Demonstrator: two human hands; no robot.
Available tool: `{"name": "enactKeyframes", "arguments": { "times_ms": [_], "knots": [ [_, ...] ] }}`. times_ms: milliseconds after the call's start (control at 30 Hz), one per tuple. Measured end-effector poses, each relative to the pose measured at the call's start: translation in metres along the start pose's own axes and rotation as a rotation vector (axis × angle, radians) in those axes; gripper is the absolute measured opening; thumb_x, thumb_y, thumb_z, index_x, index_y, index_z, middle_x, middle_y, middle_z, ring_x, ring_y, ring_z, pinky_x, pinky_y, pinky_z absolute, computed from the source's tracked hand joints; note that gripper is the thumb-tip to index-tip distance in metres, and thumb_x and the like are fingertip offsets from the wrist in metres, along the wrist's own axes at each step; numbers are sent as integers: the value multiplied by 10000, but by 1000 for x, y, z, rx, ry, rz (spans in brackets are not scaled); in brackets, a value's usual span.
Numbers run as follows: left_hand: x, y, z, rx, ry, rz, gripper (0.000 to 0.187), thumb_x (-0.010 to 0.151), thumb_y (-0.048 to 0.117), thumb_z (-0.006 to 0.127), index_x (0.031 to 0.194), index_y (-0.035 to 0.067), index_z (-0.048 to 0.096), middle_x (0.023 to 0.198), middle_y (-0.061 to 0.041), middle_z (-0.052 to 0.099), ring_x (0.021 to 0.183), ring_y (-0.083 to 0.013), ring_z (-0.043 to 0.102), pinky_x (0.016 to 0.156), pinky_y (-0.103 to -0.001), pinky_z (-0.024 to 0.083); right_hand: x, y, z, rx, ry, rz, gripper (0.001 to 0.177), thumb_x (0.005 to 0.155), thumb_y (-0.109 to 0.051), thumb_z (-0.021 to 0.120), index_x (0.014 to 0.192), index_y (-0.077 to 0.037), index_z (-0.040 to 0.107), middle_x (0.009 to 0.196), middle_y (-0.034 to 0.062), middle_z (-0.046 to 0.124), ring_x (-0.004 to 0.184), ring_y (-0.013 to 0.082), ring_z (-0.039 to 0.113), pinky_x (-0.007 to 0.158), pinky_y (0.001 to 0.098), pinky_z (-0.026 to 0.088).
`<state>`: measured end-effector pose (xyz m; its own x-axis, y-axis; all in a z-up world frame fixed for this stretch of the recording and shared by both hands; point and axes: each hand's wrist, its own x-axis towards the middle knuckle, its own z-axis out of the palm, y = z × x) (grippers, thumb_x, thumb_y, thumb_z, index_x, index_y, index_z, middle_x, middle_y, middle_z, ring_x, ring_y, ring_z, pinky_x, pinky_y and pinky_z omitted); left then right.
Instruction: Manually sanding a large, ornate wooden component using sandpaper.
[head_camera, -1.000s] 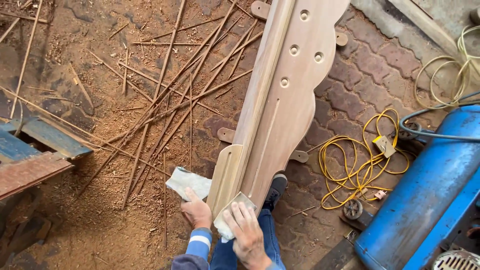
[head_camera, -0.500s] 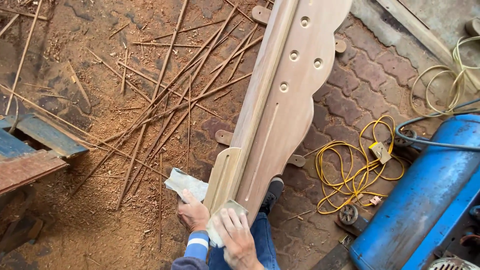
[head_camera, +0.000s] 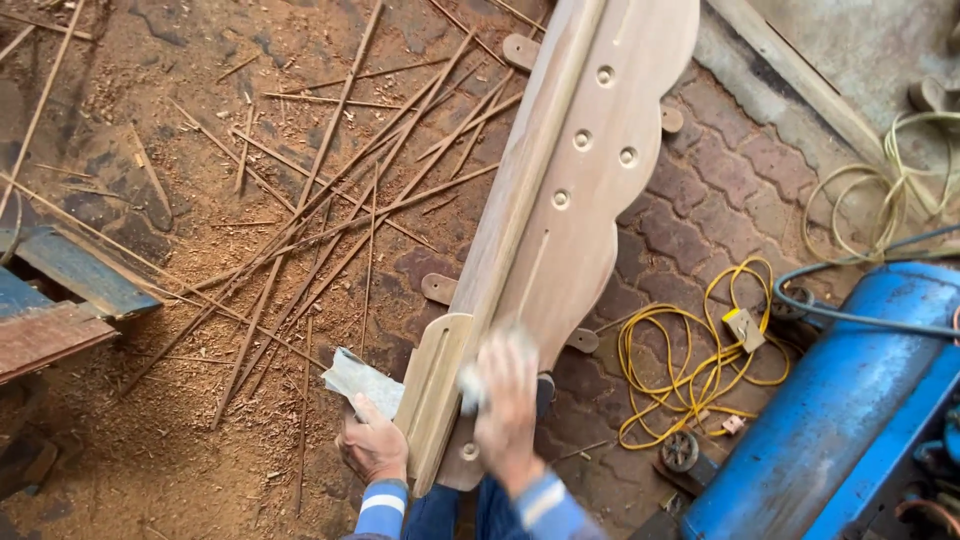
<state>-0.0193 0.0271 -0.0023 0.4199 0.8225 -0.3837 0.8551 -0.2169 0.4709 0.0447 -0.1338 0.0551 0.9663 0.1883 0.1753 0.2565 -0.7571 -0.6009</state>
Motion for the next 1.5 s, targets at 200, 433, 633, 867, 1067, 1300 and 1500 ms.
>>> {"name": "enactKeyframes", "arguments": {
  "times_ms": [200, 433, 633, 867, 1067, 1300, 1500],
  "knots": [
    [1, 5, -2, -19, 15, 41, 472, 1045, 379, 426, 1097, 3, 706, 986, -293, 713, 901, -513, 665, 776, -578, 500, -13, -2, -15, 77, -67, -147, 542, 831, 15, 601, 1369, -52, 584, 1501, 202, 532, 1458, 404, 460, 1223, 580, 344],
    [-1, -4, 2, 43, 50, 40, 452, 1060, 370, 427, 1066, 3, 691, 975, -303, 700, 896, -528, 645, 762, -600, 482, 119, 54, 8, -97, 39, 22, 609, 853, 6, 480, 1448, -78, 581, 1522, 169, 565, 1483, 366, 461, 1274, 598, 257],
    [0, 6, 2, 3, 21, 18, 471, 1061, 378, 409, 1056, -7, 680, 952, -299, 698, 871, -521, 652, 744, -588, 489, -29, -9, -1, 26, -29, -125, 629, 895, 27, 531, 1502, -137, 503, 1597, 174, 440, 1517, 386, 386, 1276, 611, 276],
    [-1, 0, 2, -15, 20, 46, 490, 1060, 388, 416, 1157, -9, 687, 1028, -309, 705, 928, -509, 660, 791, -561, 502, 0, -2, -5, 43, -100, -151, 519, 877, -8, 611, 1386, -112, 608, 1470, 150, 544, 1421, 349, 489, 1218, 560, 380],
    [4, -13, 9, -91, 10, 74, 506, 1055, 394, 432, 1227, -19, 670, 1109, -312, 696, 996, -495, 660, 821, -530, 512, -16, -21, 1, 13, -32, -54, 578, 845, 27, 546, 1417, -58, 577, 1516, 218, 500, 1446, 413, 435, 1216, 605, 319],
    [4, -16, 10, -55, -3, 19, 497, 1062, 394, 442, 1193, -18, 687, 1079, -314, 701, 975, -501, 663, 809, -531, 513, -47, -25, -18, 95, -103, -161, 514, 852, -24, 609, 1361, -98, 627, 1431, 164, 599, 1398, 381, 531, 1159, 581, 414],
    [2, -9, 4, -40, 12, 73, 476, 1065, 371, 431, 1160, -14, 693, 1022, -307, 710, 922, -505, 666, 779, -551, 505, 84, 65, -9, -199, -60, -13, 587, 878, 19, 591, 1443, -133, 645, 1332, 85, 624, 1326, 264, 574, 1282, 622, 321]
  ]
}}
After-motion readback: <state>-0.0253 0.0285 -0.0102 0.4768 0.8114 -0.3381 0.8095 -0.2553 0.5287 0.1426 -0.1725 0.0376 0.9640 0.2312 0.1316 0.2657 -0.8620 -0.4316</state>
